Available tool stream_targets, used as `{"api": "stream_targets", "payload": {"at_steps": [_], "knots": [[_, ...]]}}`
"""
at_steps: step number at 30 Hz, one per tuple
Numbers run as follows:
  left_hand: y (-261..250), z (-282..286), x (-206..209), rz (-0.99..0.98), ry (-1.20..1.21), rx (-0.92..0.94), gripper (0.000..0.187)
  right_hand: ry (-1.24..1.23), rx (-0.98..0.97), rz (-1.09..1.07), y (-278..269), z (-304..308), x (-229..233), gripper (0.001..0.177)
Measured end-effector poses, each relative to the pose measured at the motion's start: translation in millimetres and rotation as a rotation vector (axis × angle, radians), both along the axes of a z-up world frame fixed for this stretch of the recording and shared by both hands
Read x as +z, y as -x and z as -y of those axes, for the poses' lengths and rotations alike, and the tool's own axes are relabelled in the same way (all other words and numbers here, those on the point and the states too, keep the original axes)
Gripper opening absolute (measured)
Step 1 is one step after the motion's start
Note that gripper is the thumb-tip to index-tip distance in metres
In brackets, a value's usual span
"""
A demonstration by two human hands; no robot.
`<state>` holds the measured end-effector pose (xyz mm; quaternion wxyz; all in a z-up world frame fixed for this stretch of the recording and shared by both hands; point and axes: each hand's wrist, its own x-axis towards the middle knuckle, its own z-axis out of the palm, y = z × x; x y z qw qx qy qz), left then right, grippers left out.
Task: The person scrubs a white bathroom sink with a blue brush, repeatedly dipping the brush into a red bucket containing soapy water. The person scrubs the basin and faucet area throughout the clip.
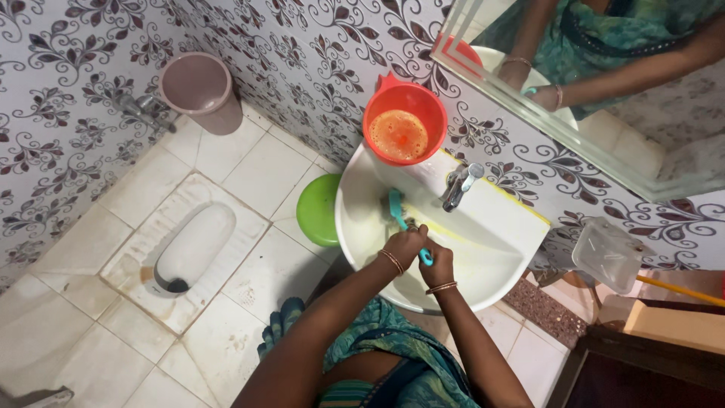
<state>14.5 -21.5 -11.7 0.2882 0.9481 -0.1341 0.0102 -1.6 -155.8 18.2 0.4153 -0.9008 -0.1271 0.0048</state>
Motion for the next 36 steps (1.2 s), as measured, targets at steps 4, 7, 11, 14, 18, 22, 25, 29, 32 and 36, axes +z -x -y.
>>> {"api": "stream_targets", "payload": {"at_steps": [4, 7, 11, 14, 18, 22, 25, 29, 32, 36], "knots": [[12, 5, 17, -0.036, 0.07, -0.014, 0.02, 0.061, -0.051, -0.079, 10, 8, 4, 0.032], [52, 12, 38, -0.138, 0.11, -0.088, 0.019, -0.005, 0.032, -0.059, 41, 27, 9, 0.031], [77, 13, 58, -0.302, 0.0, -0.196, 0.047, -0.128, 0.009, -0.243, 73, 36, 5, 0.027], [61, 5, 51, -0.167, -0.027, -0.06, 0.029, -0.264, 0.036, -0.151, 55, 18, -14, 0.024], [11, -17, 20, 0.126, -0.104, 0.054, 0.02, -0.266, -0.013, -0.074, 7, -12, -39, 0.016], [-24, -15, 0, 0.149, -0.19, 0.076, 0.017, -0.368, -0.037, -0.082, -22, -19, -54, 0.007], [-9, 4, 8, 0.089, -0.167, 0.105, 0.019, -0.386, 0.011, -0.117, -10, 1, -53, 0.012], [61, 34, 32, -0.213, -0.177, -0.035, 0.053, -0.205, 0.056, -0.188, 56, 45, -38, 0.035], [79, 45, 37, -0.236, -0.388, -0.116, 0.075, -0.273, 0.0, -0.301, 78, 48, -31, 0.04], [41, 33, 23, -0.056, -0.324, 0.128, 0.035, -0.353, 0.011, -0.191, 45, 12, -32, 0.038]]}}
